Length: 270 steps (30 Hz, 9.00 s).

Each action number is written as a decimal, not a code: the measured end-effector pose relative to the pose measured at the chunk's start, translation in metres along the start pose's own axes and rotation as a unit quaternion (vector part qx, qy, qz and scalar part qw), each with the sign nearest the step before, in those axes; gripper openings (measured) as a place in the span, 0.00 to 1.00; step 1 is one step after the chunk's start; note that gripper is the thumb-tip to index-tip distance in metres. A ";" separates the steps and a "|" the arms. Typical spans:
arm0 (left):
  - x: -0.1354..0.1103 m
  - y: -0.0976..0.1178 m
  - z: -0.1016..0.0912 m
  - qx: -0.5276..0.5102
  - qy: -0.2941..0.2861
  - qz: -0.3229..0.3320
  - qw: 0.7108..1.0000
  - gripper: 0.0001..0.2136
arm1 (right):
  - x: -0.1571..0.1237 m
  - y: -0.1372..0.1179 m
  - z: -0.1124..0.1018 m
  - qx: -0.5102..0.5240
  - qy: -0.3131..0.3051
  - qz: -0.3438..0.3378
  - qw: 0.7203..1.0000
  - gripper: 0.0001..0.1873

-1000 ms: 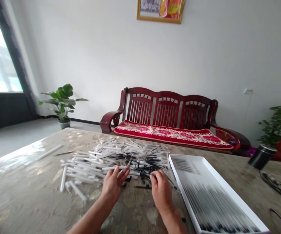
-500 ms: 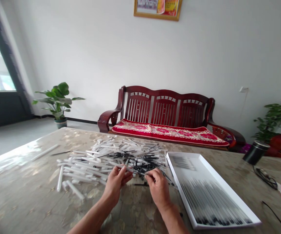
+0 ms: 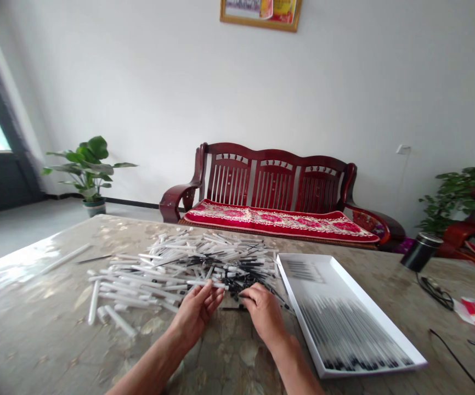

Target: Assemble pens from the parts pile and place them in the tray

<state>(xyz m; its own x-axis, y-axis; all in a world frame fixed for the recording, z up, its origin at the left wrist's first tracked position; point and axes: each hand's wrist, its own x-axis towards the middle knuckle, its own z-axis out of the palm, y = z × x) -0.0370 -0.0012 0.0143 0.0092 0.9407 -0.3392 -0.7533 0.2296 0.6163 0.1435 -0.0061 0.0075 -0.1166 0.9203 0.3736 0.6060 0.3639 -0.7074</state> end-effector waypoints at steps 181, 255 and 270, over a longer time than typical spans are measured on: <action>0.020 0.013 -0.017 0.040 0.137 0.233 0.962 0.20 | 0.019 -0.040 0.049 -0.332 -0.069 -0.032 0.940 0.06; -0.003 -0.006 -0.004 0.240 -0.036 0.142 0.960 0.28 | 0.013 0.075 -0.176 -0.362 0.037 0.164 0.917 0.10; 0.017 -0.013 -0.021 0.248 -0.016 0.157 0.956 0.25 | 0.027 0.116 -0.161 -0.397 -0.051 0.143 0.905 0.11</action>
<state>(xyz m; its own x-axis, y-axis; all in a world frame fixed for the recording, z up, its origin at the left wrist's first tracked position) -0.0411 0.0066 -0.0144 -0.1400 0.9880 -0.0660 -0.3185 0.0182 0.9477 0.3372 0.0380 0.0321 0.0863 0.9836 0.1581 0.9927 -0.0715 -0.0971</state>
